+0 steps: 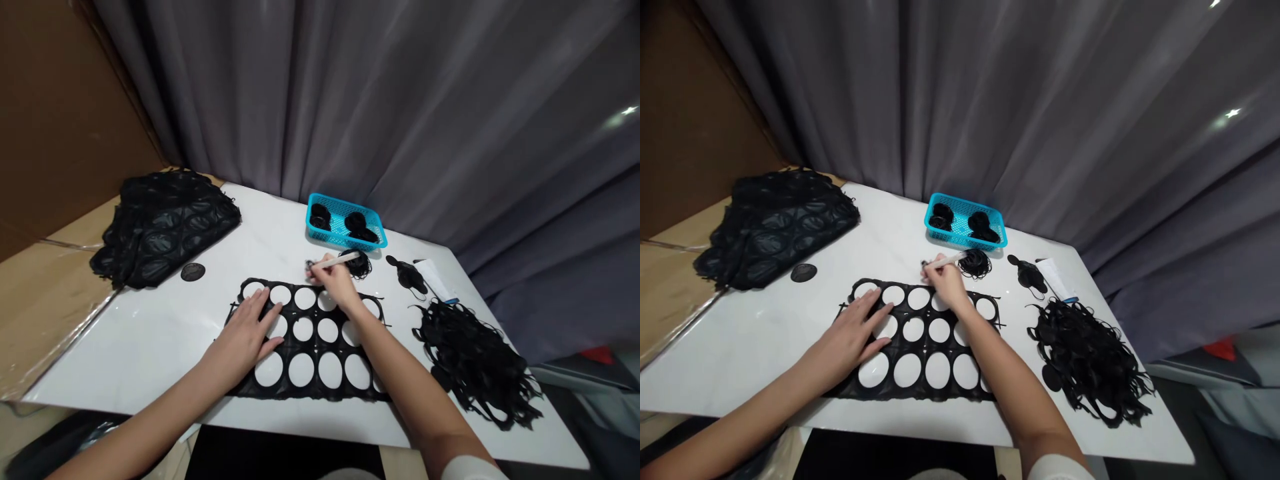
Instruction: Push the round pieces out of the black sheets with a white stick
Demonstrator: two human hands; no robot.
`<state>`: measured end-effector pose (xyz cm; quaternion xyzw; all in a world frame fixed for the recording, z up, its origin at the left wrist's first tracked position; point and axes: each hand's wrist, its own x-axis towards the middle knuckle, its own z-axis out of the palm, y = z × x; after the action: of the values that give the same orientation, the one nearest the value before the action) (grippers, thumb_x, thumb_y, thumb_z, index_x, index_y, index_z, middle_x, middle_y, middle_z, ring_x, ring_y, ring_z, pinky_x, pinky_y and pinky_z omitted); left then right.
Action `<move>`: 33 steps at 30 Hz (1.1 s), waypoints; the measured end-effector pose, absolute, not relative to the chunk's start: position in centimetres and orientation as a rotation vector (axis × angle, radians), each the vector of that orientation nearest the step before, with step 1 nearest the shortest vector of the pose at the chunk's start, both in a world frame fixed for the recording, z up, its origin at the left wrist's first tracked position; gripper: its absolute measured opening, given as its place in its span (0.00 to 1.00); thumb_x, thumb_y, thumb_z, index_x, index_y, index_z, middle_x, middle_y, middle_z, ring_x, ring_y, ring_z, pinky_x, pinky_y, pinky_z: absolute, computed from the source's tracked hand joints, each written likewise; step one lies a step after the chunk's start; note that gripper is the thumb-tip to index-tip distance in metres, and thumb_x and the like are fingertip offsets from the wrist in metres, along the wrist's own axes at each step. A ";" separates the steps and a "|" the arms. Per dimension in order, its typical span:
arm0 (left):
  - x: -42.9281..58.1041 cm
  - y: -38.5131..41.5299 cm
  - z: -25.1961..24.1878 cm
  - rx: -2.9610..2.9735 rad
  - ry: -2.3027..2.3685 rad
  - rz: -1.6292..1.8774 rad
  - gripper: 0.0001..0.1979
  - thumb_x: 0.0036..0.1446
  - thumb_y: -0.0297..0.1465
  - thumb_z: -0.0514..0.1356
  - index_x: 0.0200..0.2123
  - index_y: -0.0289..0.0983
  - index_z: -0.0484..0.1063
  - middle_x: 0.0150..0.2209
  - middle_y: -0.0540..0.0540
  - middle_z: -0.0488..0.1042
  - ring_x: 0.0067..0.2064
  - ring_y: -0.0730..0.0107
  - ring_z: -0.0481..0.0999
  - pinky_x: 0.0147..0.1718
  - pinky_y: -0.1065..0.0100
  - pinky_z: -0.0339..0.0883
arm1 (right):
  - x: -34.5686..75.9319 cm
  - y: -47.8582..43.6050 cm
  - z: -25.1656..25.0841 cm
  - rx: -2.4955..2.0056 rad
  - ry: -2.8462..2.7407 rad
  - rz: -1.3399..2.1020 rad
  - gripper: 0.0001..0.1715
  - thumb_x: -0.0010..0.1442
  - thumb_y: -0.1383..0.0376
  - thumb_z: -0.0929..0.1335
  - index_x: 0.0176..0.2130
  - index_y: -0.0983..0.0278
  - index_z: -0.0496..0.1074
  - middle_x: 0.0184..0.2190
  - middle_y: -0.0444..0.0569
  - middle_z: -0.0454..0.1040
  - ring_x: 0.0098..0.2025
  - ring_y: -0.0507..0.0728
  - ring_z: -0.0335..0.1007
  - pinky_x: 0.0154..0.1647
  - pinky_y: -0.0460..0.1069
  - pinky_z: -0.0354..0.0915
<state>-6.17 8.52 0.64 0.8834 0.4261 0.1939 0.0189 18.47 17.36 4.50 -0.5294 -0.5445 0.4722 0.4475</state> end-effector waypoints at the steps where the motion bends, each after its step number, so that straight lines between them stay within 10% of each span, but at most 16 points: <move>1: -6.6 8.4 0.5 2.732 1.338 0.615 0.29 0.70 0.47 0.52 0.64 0.35 0.66 0.69 0.30 0.60 0.68 0.40 0.63 0.63 0.43 0.62 | 17.4 16.5 4.3 -1.305 -1.466 1.179 0.12 0.58 0.59 0.70 0.30 0.61 0.65 0.30 0.44 0.77 0.31 0.53 0.75 0.34 0.48 0.70; 33: -7.5 7.5 -1.4 2.745 1.347 0.643 0.25 0.72 0.44 0.50 0.66 0.38 0.64 0.69 0.36 0.61 0.70 0.45 0.58 0.64 0.42 0.60 | 13.6 13.2 3.4 -1.260 -1.844 1.126 0.10 0.60 0.62 0.68 0.28 0.60 0.64 0.29 0.42 0.72 0.33 0.54 0.67 0.38 0.48 0.61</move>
<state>-7.53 7.45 -1.45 0.8785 0.4311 0.2057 0.0088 13.62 13.23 3.35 -0.4782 -0.6998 0.4274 0.3146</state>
